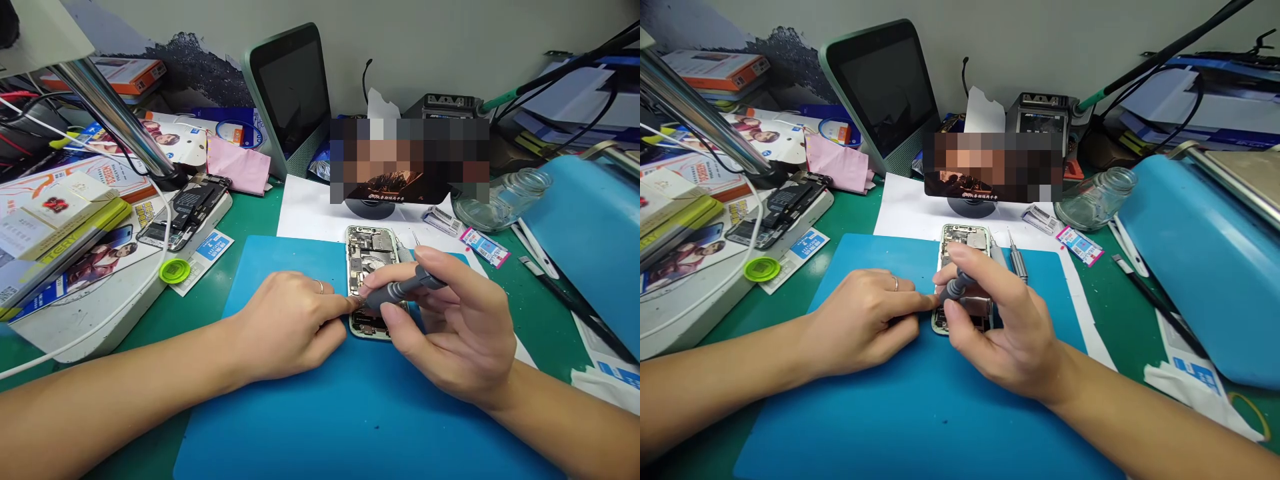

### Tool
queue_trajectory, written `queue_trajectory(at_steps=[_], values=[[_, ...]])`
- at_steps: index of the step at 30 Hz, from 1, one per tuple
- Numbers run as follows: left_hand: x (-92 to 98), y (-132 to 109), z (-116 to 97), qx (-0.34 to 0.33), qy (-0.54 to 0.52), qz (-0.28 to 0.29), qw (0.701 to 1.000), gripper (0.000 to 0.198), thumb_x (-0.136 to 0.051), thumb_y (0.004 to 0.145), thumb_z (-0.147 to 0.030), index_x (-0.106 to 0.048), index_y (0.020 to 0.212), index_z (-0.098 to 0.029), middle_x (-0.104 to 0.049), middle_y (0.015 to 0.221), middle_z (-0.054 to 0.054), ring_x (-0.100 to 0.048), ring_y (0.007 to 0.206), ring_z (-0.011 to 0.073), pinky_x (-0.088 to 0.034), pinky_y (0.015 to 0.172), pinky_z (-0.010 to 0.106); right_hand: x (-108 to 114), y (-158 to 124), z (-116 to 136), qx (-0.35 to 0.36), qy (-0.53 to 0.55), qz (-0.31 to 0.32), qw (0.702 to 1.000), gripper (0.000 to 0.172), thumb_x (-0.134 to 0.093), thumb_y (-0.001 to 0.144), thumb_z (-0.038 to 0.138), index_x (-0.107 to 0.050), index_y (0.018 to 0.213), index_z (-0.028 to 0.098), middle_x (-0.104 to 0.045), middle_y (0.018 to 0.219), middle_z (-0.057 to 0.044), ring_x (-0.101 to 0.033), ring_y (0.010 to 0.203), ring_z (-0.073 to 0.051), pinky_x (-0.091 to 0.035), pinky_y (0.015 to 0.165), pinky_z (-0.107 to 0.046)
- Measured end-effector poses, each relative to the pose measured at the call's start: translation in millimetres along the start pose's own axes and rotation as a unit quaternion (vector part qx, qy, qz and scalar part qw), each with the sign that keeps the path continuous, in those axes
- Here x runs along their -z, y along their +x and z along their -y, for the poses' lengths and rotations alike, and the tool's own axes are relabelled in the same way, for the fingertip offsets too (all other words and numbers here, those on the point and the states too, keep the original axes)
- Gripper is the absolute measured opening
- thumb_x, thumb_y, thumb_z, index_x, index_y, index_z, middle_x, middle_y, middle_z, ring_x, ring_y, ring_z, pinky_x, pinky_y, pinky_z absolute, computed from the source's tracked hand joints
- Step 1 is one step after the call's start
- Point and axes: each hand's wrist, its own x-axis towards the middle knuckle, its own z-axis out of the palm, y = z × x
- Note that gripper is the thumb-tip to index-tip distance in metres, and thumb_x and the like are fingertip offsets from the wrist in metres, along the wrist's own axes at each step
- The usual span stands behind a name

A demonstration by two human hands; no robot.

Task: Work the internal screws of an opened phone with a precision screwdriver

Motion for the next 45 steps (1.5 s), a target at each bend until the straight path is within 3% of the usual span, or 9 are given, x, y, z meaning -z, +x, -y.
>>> queue_trajectory(at_steps=[9, 18, 26, 31, 37, 45], values=[[-0.9, 0, 0, -0.004, 0.001, -0.016, 1.0, 0.034, -0.047, 0.091, -0.017, -0.073, 0.113, -0.024, -0.071, 0.077, -0.001, -0.065, 0.063, 0.0193, -0.041, 0.059, 0.034, 1, 1, 1, -0.016, 0.02, -0.016, 1.0, 0.08, -0.06, 0.083, -0.007, -0.042, 0.15, 0.032, -0.068, 0.11, -0.006, -0.071, 0.09, -0.019, -0.068, 0.069, -0.03], [-4.1, -1, -3, -0.013, -0.032, -0.067, 0.997, 0.021, -0.058, 0.097, -0.025, -0.073, 0.11, -0.019, -0.068, 0.068, -0.003, -0.062, 0.058, 0.0145, -0.04, 0.058, 0.03, 1, 5, 4, -0.035, 0.052, -0.052, 0.997, 0.065, -0.061, 0.089, 0.002, -0.048, 0.143, 0.034, -0.071, 0.106, -0.006, -0.073, 0.086, -0.02, -0.068, 0.071, -0.035], [-7.0, -2, 2, -0.032, -0.002, -0.081, 0.996, 0.02, -0.054, 0.1, -0.024, -0.073, 0.098, -0.02, -0.068, 0.069, -0.002, -0.061, 0.057, 0.0136, -0.04, 0.059, 0.03, 4, 6, 7, -0.018, 0.035, -0.041, 0.998, 0.072, -0.059, 0.086, -0.002, -0.045, 0.147, 0.033, -0.07, 0.105, -0.005, -0.074, 0.086, -0.019, -0.069, 0.071, -0.033], [-5.4, -1, -2, 0.019, -0.001, -0.09, 0.996, 0.017, -0.055, 0.096, -0.022, -0.07, 0.087, -0.02, -0.065, 0.066, -0.004, -0.058, 0.055, 0.0128, -0.037, 0.057, 0.029, 2, 7, 7, -0.019, 0.036, -0.057, 0.998, 0.071, -0.058, 0.086, -0.004, -0.047, 0.145, 0.034, -0.07, 0.106, -0.005, -0.074, 0.089, -0.02, -0.069, 0.072, -0.035], [-0.5, 3, -1, 0.087, 0.11, -0.045, 0.989, 0.016, -0.05, 0.09, -0.021, -0.058, 0.075, -0.021, -0.063, 0.065, -0.003, -0.058, 0.057, 0.0156, -0.036, 0.059, 0.031, 2, 5, 6, -0.004, 0.03, -0.057, 0.998, 0.073, -0.06, 0.085, -0.004, -0.046, 0.146, 0.034, -0.071, 0.106, -0.006, -0.075, 0.092, -0.022, -0.069, 0.069, -0.034], [5.8, 8, 5, 0.124, 0.164, -0.026, 0.978, 0.014, -0.048, 0.089, -0.022, -0.053, 0.076, -0.022, -0.06, 0.062, -0.001, -0.059, 0.058, 0.0204, -0.033, 0.057, 0.033, 2, 5, 6, -0.01, 0.043, -0.045, 0.998, 0.073, -0.06, 0.084, -0.005, -0.046, 0.145, 0.034, -0.07, 0.106, -0.005, -0.074, 0.09, -0.021, -0.069, 0.069, -0.034]])
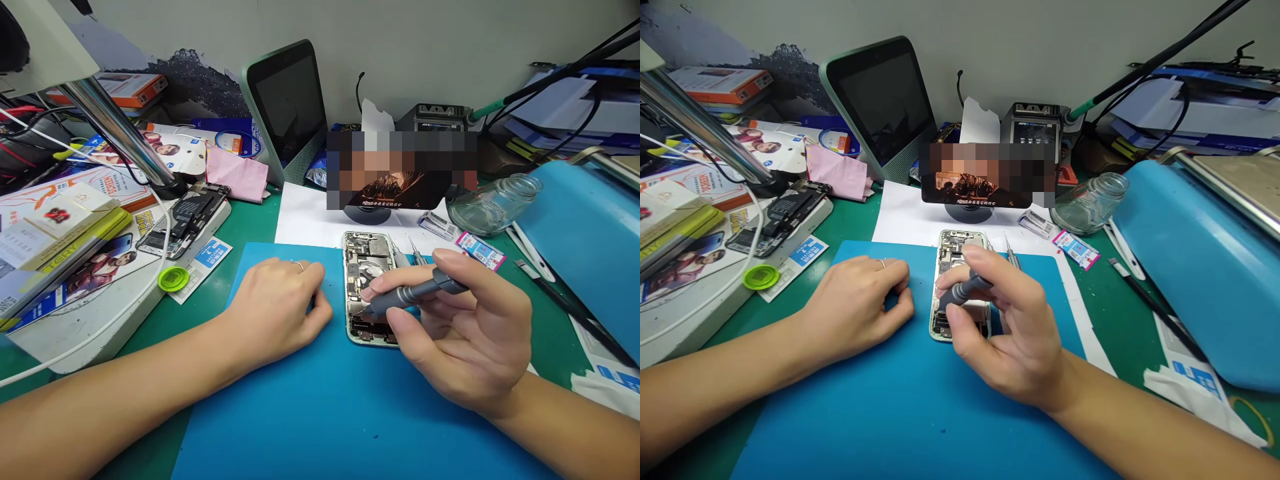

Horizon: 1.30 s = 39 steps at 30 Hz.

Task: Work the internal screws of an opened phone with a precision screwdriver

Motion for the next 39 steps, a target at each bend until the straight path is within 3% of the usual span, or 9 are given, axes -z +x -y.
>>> queue_trajectory(at_steps=[11, 21, 30, 39], values=[[2.9, 1, 0, 0.011, 0.034, 0.012, 0.999, 0.011, -0.048, 0.09, -0.026, -0.053, 0.081, -0.022, -0.063, 0.065, 0.0, -0.06, 0.06, 0.0196, -0.037, 0.057, 0.032, -4, -6, -5, -0.031, -0.026, -0.025, 0.999, 0.07, -0.062, 0.086, -0.001, -0.046, 0.145, 0.034, -0.067, 0.11, -0.006, -0.072, 0.092, -0.021, -0.069, 0.069, -0.033], [3.7, -2, -5, 0.018, 0.05, 0.017, 0.998, 0.014, -0.051, 0.086, -0.035, -0.051, 0.086, -0.021, -0.059, 0.066, 0.001, -0.06, 0.061, 0.0256, -0.039, 0.059, 0.037, -3, -5, -7, -0.032, -0.034, -0.031, 0.998, 0.072, -0.061, 0.085, -0.002, -0.047, 0.146, 0.033, -0.065, 0.114, -0.006, -0.072, 0.092, -0.021, -0.067, 0.073, -0.034], [0.9, -10, -8, -0.144, -0.096, -0.091, 0.981, 0.014, -0.051, 0.086, -0.02, -0.062, 0.094, -0.018, -0.058, 0.069, -0.002, -0.05, 0.056, 0.0172, -0.035, 0.055, 0.035, -1, -5, -6, -0.045, -0.076, 0.004, 0.996, 0.071, -0.062, 0.084, -0.001, -0.047, 0.145, 0.031, -0.066, 0.101, -0.003, -0.068, 0.084, -0.017, -0.061, 0.064, -0.028], [-5.1, -9, -6, -0.18, -0.109, -0.066, 0.975, 0.018, -0.05, 0.092, -0.015, -0.067, 0.095, -0.017, -0.056, 0.068, -0.003, -0.047, 0.054, 0.0149, -0.031, 0.052, 0.035, -2, -4, -5, -0.067, -0.044, 0.02, 0.997, 0.07, -0.059, 0.086, -0.003, -0.044, 0.145, 0.032, -0.065, 0.104, -0.003, -0.067, 0.085, -0.014, -0.062, 0.067, -0.027]])
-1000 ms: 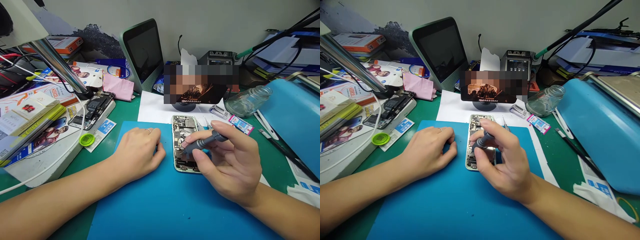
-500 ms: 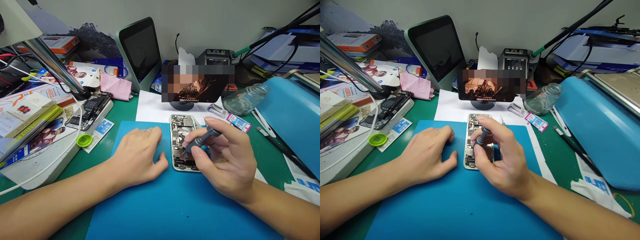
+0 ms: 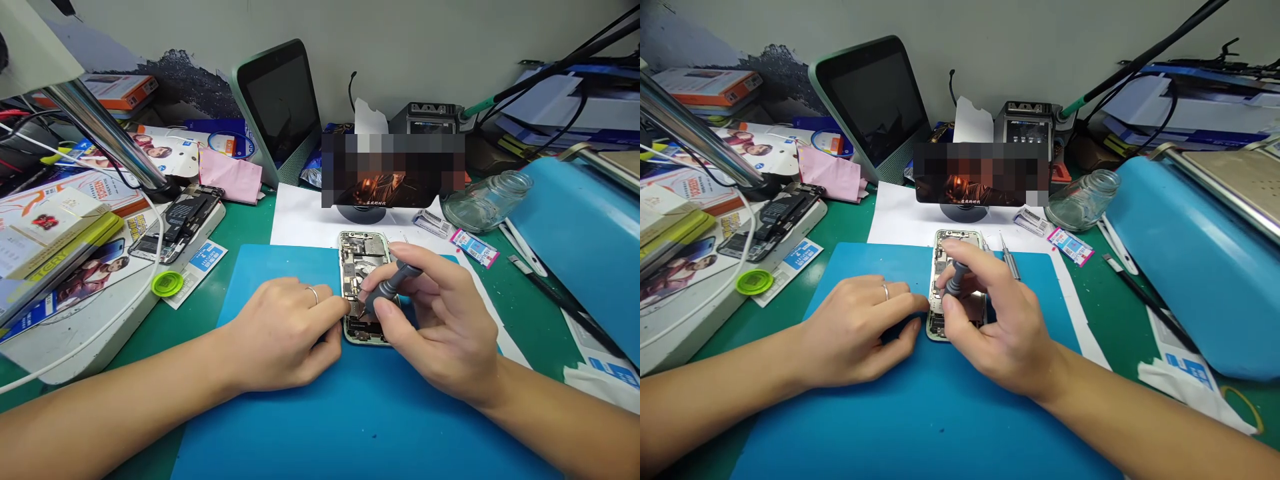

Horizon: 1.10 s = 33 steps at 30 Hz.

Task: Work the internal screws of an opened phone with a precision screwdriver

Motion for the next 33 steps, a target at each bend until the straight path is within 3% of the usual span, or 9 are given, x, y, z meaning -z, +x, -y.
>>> queue_trajectory(at_steps=[8, 15, 20, 33], values=[[-0.4, -0.3, 0.6, -0.009, -0.001, 0.015, 1.0, 0.019, -0.049, 0.098, -0.02, -0.068, 0.098, -0.017, -0.057, 0.07, -0.003, -0.048, 0.054, 0.0152, -0.031, 0.052, 0.035, 0.2, -0.7, 2.6, 0.0, 0.02, 0.002, 1.0, 0.069, -0.057, 0.087, -0.004, -0.045, 0.145, 0.032, -0.065, 0.103, -0.003, -0.068, 0.088, -0.013, -0.062, 0.07, -0.024], [-2.0, -2.0, 1.6, -0.029, 0.0, 0.014, 0.999, 0.02, -0.048, 0.1, -0.021, -0.066, 0.108, -0.018, -0.062, 0.073, -0.003, -0.05, 0.055, 0.0162, -0.032, 0.053, 0.035, -0.5, -0.7, 1.3, 0.011, 0.018, -0.018, 1.0, 0.069, -0.059, 0.086, -0.002, -0.046, 0.145, 0.032, -0.065, 0.103, -0.003, -0.069, 0.087, -0.016, -0.065, 0.073, -0.032], [-1.8, -3.0, 3.1, -0.045, 0.004, 0.03, 0.999, 0.022, -0.047, 0.101, -0.022, -0.064, 0.114, -0.018, -0.064, 0.075, -0.003, -0.054, 0.057, 0.0169, -0.034, 0.053, 0.036, -0.4, -2.1, 1.8, 0.002, 0.024, -0.025, 0.999, 0.062, -0.059, 0.09, 0.003, -0.049, 0.142, 0.034, -0.066, 0.104, -0.005, -0.07, 0.086, -0.019, -0.065, 0.068, -0.034], [-3.1, -3.6, 4.3, -0.05, -0.014, 0.033, 0.998, 0.021, -0.047, 0.101, -0.021, -0.066, 0.11, -0.018, -0.065, 0.077, -0.002, -0.056, 0.059, 0.0165, -0.035, 0.054, 0.035, 0.4, -0.3, 1.7, 0.012, 0.006, -0.009, 1.0, 0.067, -0.058, 0.087, -0.001, -0.047, 0.144, 0.033, -0.066, 0.101, -0.004, -0.069, 0.083, -0.017, -0.064, 0.066, -0.032]])
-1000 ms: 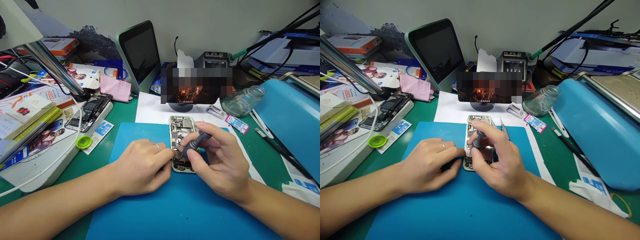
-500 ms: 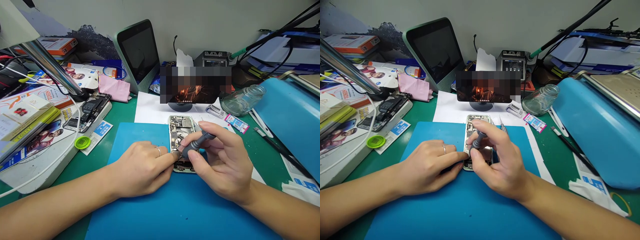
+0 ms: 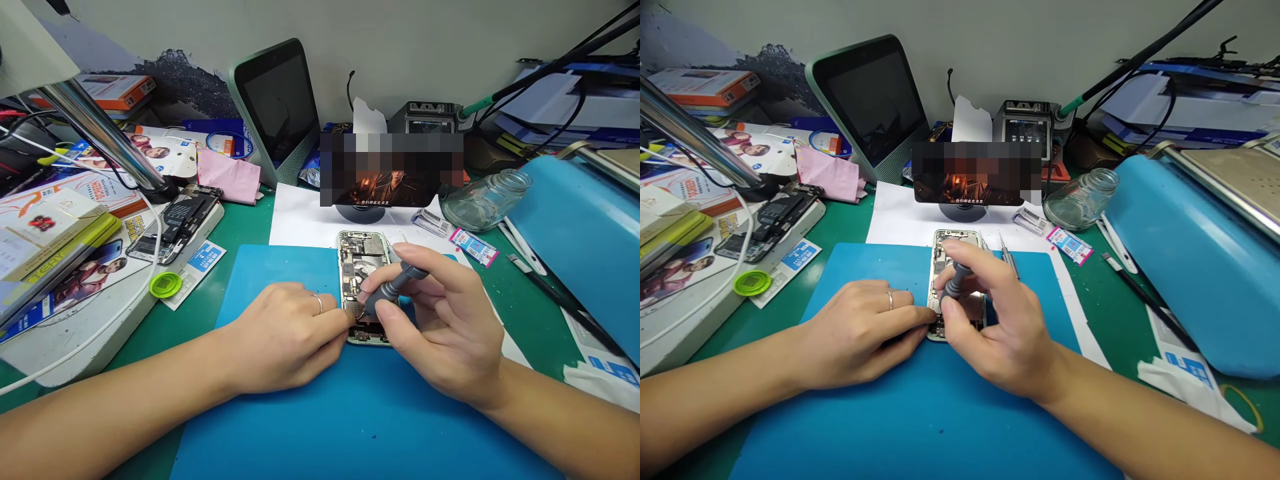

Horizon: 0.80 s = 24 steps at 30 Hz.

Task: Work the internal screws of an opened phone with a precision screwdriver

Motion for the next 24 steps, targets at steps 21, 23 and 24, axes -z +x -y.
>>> queue_trajectory(at_steps=[21, 23, 24], values=[[0.6, 2.0, -0.4, 0.008, -0.012, 0.031, 0.999, 0.021, -0.042, 0.103, -0.02, -0.063, 0.104, -0.018, -0.065, 0.078, -0.002, -0.058, 0.062, 0.0166, -0.038, 0.057, 0.034, -0.2, 0.3, 1.0, 0.0, 0.008, 0.0, 1.0, 0.067, -0.059, 0.086, -0.002, -0.046, 0.144, 0.031, -0.067, 0.1, -0.004, -0.068, 0.082, -0.017, -0.064, 0.069, -0.032], [0.8, 1.8, -0.8, 0.015, -0.017, 0.032, 0.999, 0.02, -0.042, 0.104, -0.021, -0.062, 0.105, -0.018, -0.066, 0.079, -0.001, -0.058, 0.063, 0.0168, -0.039, 0.058, 0.034, 0.1, -0.1, 0.9, 0.004, 0.013, 0.007, 1.0, 0.068, -0.058, 0.086, -0.002, -0.046, 0.144, 0.031, -0.066, 0.101, -0.004, -0.068, 0.083, -0.016, -0.065, 0.07, -0.031], [1.1, 1.8, -1.1, 0.02, -0.02, 0.035, 0.999, 0.02, -0.043, 0.103, -0.021, -0.062, 0.107, -0.018, -0.066, 0.08, -0.001, -0.058, 0.063, 0.0169, -0.039, 0.058, 0.034, 0.3, -0.5, 1.0, 0.005, 0.014, 0.011, 1.0, 0.068, -0.058, 0.086, -0.002, -0.046, 0.145, 0.031, -0.066, 0.101, -0.004, -0.068, 0.084, -0.016, -0.065, 0.071, -0.031]])
